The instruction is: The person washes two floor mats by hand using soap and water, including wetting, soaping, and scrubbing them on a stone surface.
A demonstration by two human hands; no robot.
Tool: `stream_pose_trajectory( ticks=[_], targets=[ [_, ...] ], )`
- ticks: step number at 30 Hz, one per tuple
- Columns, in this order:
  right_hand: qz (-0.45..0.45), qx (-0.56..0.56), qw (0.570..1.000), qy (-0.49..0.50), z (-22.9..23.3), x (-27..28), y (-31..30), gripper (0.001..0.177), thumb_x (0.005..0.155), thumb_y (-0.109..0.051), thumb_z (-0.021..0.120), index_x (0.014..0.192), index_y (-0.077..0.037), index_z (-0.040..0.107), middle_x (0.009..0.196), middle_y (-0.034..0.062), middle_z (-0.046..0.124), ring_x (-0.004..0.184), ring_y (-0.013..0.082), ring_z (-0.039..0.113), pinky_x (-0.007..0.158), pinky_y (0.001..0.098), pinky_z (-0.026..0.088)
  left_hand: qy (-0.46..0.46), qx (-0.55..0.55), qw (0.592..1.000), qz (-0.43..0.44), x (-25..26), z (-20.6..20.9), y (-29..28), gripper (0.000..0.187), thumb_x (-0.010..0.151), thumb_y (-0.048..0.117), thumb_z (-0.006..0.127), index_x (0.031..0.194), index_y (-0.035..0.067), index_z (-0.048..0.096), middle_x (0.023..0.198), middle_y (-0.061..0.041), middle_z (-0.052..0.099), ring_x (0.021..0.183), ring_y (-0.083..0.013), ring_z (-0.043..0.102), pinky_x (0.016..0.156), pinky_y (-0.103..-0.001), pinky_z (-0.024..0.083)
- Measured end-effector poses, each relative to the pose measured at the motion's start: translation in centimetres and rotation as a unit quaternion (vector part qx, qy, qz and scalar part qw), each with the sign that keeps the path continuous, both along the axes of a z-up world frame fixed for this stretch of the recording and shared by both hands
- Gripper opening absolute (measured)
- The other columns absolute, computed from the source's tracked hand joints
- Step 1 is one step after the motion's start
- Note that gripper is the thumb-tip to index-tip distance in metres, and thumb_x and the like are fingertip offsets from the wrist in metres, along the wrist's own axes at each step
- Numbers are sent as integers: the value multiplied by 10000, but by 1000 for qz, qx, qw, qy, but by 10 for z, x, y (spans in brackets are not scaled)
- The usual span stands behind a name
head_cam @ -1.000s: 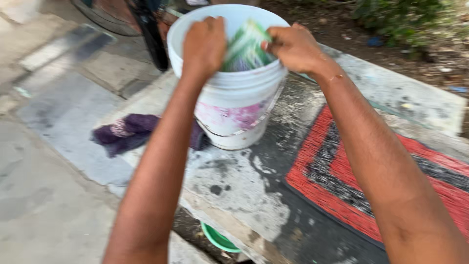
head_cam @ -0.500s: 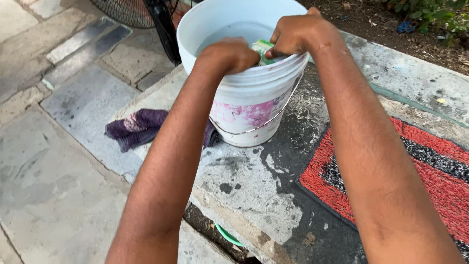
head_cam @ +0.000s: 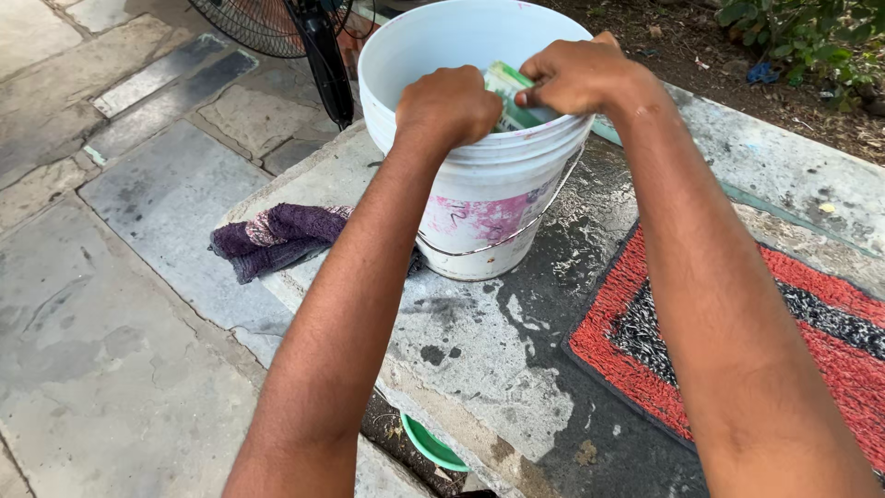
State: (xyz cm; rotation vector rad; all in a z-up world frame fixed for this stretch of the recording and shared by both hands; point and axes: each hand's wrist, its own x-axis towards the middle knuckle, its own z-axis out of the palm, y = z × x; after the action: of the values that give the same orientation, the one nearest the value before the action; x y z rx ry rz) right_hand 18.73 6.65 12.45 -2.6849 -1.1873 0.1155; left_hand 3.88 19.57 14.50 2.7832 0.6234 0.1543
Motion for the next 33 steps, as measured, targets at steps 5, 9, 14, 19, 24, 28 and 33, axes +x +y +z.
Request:
stream_pose_trajectory(
  ticks=[5, 9, 14, 19, 24, 28, 33],
  targets=[
    [20, -104, 993, -43, 8, -7, 0, 288, 928, -543, 691, 981, -294, 826, 797, 23, 785, 784, 194, 705, 1180, 507, 252, 39, 16, 999, -16, 3, 0, -3, 432, 907, 301, 504, 1229, 95, 705, 1182, -154, 725, 1088, -303, 707, 954, -491, 525],
    [26, -116, 992, -49, 11, -11, 1, 270, 887, -556, 720, 971, -322, 825, 796, -4, 778, 799, 182, 705, 1166, 496, 272, 35, 31, 999, -19, 6, -3, -2, 422, 921, 312, 501, 1198, 88, 726, 1202, -141, 714, 1130, -292, 685, 980, -493, 508],
    [32, -105, 992, -56, 11, -11, 0, 279, 879, -573, 721, 993, -337, 816, 821, -11, 784, 823, 173, 704, 1152, 495, 284, 37, 17, 999, -6, 6, -4, -5, 411, 925, 289, 496, 1202, 82, 718, 1183, -139, 725, 1121, -272, 698, 992, -490, 506],
    [18, -86, 995, -47, 9, -13, -1, 300, 854, -563, 732, 1056, -357, 811, 881, -21, 798, 854, 157, 711, 1164, 499, 259, 25, 26, 999, -15, 4, -3, -4, 420, 898, 323, 533, 1193, 91, 721, 1176, -143, 716, 1111, -291, 685, 963, -501, 510],
    [21, -49, 996, -68, 11, -14, 0, 283, 875, -453, 741, 1121, -325, 797, 961, 34, 779, 904, 219, 704, 1074, 476, 358, 16, 11, 1000, -8, 2, 1, -4, 429, 868, 343, 593, 1192, 86, 709, 1142, -152, 725, 1070, -311, 704, 938, -472, 533],
    [39, 130, 991, -23, 10, -17, -13, 299, 1008, -338, 649, 1231, -163, 742, 1027, 132, 754, 864, 278, 716, 839, 441, 519, -74, 19, 997, -2, 3, -8, 1, 421, 879, 313, 599, 1200, 43, 638, 1077, -183, 730, 1029, -350, 705, 919, -484, 534],
    [144, 395, 878, -230, -1, -37, -38, 204, 1109, -154, 644, 1201, 22, 694, 1074, 169, 716, 956, 273, 651, 850, 425, 508, -197, 29, 979, 49, 11, -18, 2, 420, 823, 235, 647, 1172, 15, 571, 1035, -206, 713, 978, -379, 706, 855, -478, 548]
  ],
)
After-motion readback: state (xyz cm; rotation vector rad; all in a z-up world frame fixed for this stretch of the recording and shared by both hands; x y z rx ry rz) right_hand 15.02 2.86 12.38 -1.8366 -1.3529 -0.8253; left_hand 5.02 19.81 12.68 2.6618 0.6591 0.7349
